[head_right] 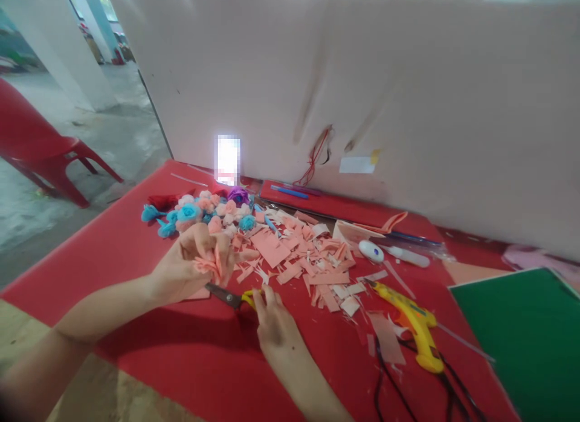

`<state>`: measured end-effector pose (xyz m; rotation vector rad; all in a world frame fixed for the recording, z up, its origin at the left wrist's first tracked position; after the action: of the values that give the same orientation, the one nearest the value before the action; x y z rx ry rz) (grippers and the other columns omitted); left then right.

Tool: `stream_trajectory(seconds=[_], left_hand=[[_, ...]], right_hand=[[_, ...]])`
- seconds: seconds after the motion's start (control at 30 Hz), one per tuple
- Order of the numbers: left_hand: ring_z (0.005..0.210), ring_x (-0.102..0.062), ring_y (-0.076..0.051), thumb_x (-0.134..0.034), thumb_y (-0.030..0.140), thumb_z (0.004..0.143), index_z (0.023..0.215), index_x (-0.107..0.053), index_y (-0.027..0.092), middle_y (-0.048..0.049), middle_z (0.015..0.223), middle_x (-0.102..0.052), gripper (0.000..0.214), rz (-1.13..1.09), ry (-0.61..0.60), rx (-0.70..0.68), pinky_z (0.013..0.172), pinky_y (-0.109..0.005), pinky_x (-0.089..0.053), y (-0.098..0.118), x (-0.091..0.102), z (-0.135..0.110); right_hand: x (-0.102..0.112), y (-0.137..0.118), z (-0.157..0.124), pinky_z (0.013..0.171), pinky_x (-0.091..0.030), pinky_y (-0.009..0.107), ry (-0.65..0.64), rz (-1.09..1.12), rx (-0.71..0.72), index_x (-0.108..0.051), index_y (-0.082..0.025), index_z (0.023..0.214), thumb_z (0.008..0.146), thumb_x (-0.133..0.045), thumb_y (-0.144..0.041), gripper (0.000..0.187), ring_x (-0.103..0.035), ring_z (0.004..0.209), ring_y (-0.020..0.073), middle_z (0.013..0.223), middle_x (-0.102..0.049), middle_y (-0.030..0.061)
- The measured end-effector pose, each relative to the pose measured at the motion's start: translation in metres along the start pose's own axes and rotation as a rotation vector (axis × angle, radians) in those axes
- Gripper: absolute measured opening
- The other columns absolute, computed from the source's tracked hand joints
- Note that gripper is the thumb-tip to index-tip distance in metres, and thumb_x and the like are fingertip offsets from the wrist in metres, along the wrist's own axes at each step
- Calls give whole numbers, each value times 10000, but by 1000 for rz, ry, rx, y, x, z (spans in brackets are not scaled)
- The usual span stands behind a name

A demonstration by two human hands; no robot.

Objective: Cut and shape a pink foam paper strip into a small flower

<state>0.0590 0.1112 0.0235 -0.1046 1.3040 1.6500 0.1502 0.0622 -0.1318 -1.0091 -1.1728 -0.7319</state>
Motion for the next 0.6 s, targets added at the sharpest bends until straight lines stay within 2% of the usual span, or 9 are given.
stream_trajectory(seconds=[0.17,0.3,0.43,0.53,0.6], left_hand=[[583,-597,-61,-662,116,713,697,-523,171,53,711,-588,150,-33,5,21,530,-182,-471,1,0,3],[567,-588,-59,-682,143,692,674,-497,163,55,688,-570,186,-8,42,26,555,-203,-485,3,4,5],[563,-587,-67,-685,157,677,656,-476,163,60,645,-564,210,17,53,5,703,-297,-520,11,6,8],[520,-571,-62,-699,180,648,635,-457,170,72,618,-573,243,54,78,-21,808,-371,-509,24,7,11],[491,-558,-64,-706,209,631,613,-440,175,79,579,-571,269,92,87,-59,812,-383,-512,33,7,12]], right_hand=[[3,-2,-15,885,-467,438,12,38,7,-439,-217,1229,721,-318,17,571,-506,1134,271,1221,-525,115],[-7,-5,-8,859,-481,441,-26,177,-18,-498,-180,1190,588,-389,28,646,-575,1004,291,1040,-599,137],[-13,-1,2,820,-501,432,-32,240,-52,-490,-169,1187,580,-423,3,635,-608,937,278,1007,-625,140],[-1,-1,5,823,-509,377,-50,313,-48,-457,-190,1207,634,-447,-57,588,-618,950,236,1037,-641,112],[18,-2,6,836,-503,354,-42,425,-70,-468,-192,1184,677,-455,-113,513,-610,983,221,1063,-640,106]])
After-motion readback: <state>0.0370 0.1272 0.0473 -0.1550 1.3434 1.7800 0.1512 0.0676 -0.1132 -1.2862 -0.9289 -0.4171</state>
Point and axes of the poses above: each hand's wrist, its own z-axis towards the middle knuckle, its own x-axis out of the back of the hand, y = z × x, the point moved 10 cm from there along z, towards the middle knuckle
